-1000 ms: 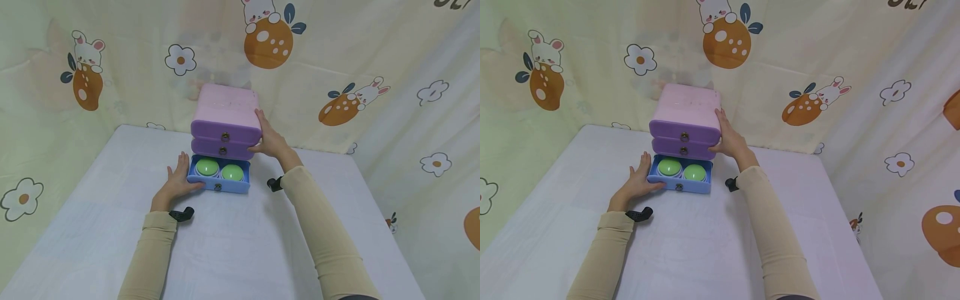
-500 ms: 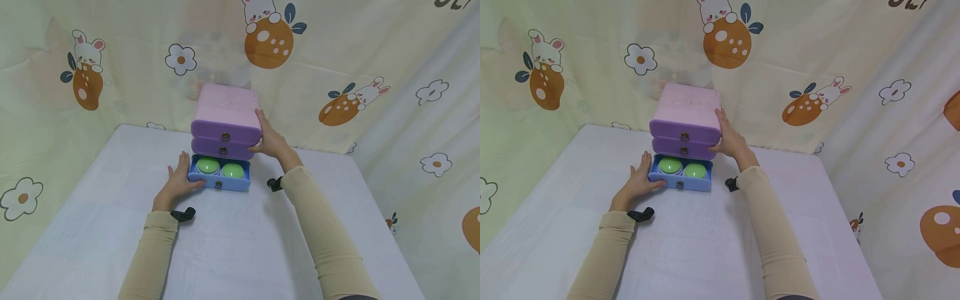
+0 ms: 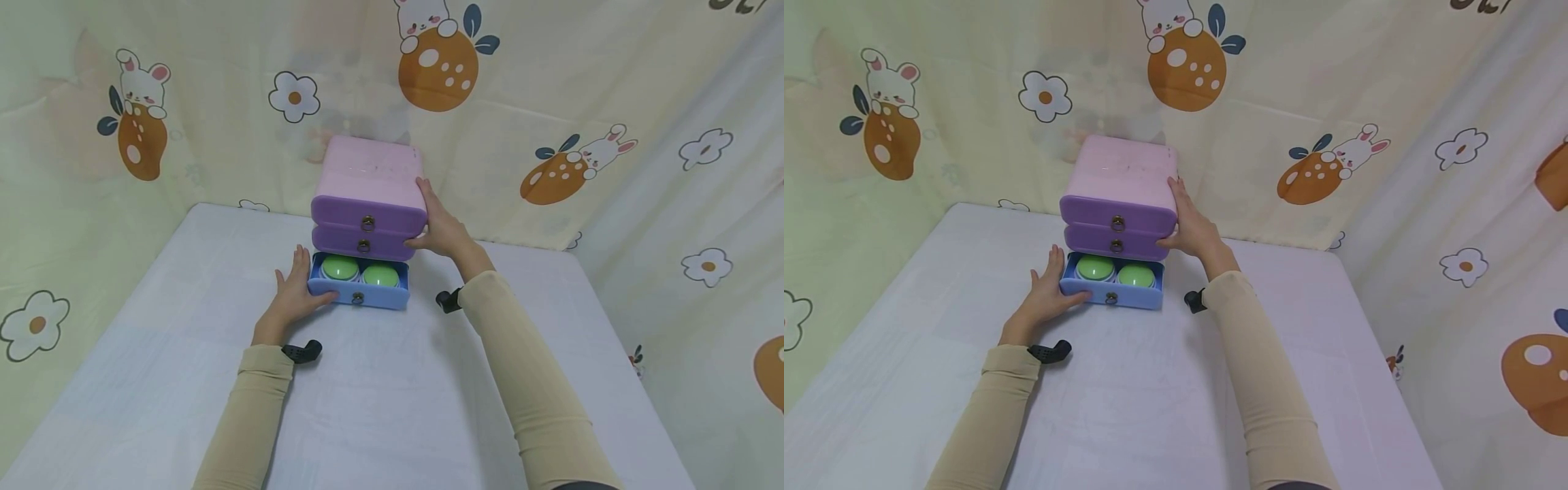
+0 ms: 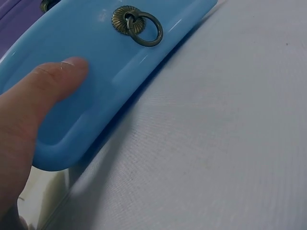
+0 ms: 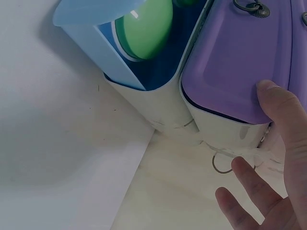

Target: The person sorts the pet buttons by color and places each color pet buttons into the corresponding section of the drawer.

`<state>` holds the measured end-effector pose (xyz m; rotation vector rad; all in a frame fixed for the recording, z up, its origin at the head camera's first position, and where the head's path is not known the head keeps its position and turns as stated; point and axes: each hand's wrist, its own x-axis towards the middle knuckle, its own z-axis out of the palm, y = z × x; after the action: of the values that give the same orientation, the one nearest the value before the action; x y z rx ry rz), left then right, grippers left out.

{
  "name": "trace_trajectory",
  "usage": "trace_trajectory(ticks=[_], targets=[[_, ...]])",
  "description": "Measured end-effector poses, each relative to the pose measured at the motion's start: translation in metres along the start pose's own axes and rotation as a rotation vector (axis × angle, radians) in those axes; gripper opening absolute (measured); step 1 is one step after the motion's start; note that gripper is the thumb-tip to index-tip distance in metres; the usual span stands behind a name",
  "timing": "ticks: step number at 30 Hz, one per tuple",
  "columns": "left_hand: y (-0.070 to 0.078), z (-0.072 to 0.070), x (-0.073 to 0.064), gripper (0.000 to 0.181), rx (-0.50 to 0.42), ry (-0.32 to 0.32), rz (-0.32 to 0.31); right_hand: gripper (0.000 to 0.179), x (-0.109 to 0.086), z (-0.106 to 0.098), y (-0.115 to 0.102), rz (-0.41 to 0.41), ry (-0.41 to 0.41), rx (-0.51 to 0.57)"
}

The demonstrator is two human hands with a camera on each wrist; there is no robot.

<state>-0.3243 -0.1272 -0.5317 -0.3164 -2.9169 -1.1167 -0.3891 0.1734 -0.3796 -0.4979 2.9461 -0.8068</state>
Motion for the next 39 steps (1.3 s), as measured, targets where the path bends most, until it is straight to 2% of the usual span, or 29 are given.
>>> trace_trajectory(ticks=[39], targets=[[0.0012,0.0057,0.0027,0.119,-0.017,0.073,-0.017,0.126,0.0007,0.0029,0.0011,0.022,0.002,0.014]])
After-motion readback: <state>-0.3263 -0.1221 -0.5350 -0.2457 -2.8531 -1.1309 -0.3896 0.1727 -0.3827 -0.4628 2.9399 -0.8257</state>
